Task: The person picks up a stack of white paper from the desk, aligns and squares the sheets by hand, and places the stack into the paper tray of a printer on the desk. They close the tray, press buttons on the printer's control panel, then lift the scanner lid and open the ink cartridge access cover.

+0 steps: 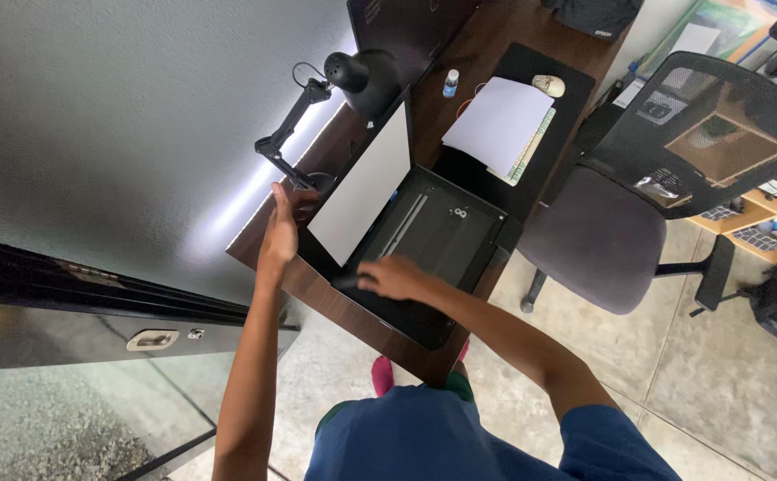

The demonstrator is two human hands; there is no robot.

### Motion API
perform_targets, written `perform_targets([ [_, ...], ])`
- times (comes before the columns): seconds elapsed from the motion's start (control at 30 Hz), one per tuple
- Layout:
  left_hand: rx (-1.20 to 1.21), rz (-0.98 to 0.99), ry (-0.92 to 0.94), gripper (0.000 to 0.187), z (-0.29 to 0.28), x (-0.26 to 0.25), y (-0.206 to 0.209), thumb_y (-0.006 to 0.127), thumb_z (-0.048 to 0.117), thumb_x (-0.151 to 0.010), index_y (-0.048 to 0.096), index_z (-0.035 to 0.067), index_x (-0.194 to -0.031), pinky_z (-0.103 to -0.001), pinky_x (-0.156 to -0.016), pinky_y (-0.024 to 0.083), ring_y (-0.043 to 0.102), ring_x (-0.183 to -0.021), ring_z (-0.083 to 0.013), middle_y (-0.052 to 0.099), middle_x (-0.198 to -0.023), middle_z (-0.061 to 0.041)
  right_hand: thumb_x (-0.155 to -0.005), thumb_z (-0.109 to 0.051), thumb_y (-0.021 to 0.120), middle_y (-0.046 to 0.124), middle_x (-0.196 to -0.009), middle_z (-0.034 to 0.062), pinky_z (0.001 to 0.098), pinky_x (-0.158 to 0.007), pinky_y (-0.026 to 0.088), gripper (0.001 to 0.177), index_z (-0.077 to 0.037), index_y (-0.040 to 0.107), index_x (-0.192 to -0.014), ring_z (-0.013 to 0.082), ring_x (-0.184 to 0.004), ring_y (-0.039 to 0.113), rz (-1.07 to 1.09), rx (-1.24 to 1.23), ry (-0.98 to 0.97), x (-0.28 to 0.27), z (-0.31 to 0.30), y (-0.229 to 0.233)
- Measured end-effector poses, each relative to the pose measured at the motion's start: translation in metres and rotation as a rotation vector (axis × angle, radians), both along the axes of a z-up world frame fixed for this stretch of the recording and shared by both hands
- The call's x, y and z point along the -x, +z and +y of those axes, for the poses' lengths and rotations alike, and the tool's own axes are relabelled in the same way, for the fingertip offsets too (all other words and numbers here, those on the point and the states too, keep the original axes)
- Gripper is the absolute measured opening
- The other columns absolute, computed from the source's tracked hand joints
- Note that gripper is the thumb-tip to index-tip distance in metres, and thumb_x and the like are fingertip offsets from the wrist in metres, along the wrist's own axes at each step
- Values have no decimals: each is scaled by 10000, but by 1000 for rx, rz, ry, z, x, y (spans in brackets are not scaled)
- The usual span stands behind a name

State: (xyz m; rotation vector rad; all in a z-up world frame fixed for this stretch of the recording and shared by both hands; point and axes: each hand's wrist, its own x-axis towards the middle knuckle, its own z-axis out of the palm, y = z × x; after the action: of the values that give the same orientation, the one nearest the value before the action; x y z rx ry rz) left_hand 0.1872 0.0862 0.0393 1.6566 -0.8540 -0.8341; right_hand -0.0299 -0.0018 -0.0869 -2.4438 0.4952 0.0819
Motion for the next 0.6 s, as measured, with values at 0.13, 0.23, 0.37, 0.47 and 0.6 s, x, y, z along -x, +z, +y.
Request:
perform_targets([
  [0.13,-22,-77,8,1117,0,-1,3,-29,798,-901,718,29,-1213,-437,-1090,457,651,-1199,-335,721,-1218,-191,-1002,-422,565,726,-833,107,439,-718,567,318,-190,671,-1192,282,-757,721,177,-134,18,1,0,10],
  [0.23,-33,-79,8,1122,0,-1,3,-29,800,-899,723,24,-1201,-436,-1088,451,638,-1203,-335,711,-1222,-185,-983,-392,601,754,-873,115,457,-742,564,298,-124,706,-1059,306,-811,731,-32,3,-326,7,-56,3],
  [0.37,-19,-94,10,1104,0,-1,1,-16,789,-917,718,18,-1208,-442,-1077,461,658,-1187,-341,724,-1215,-194,-994,-340,601,737,-879,240,526,-726,598,348,-9,665,-1078,408,-805,732,-29,441,-726,33,-137,-3],
  [0.47,-21,-135,10,1098,-2,-3,1,-23,777,-925,721,22,-1210,-444,-1065,467,659,-1175,-341,724,-1211,-195,-1005,-355,612,747,-895,222,526,-731,597,340,-38,689,-1098,409,-795,736,19,492,-506,53,-128,-5],
  [0.6,-23,-130,-6,1082,-2,-3,-3,-8,771,-936,719,20,-1214,-442,-1062,478,664,-1153,-352,727,-1202,-202,-921,-514,689,768,-936,167,516,-728,566,408,-154,751,-1106,393,-840,729,-126,31,21,62,-50,-22],
])
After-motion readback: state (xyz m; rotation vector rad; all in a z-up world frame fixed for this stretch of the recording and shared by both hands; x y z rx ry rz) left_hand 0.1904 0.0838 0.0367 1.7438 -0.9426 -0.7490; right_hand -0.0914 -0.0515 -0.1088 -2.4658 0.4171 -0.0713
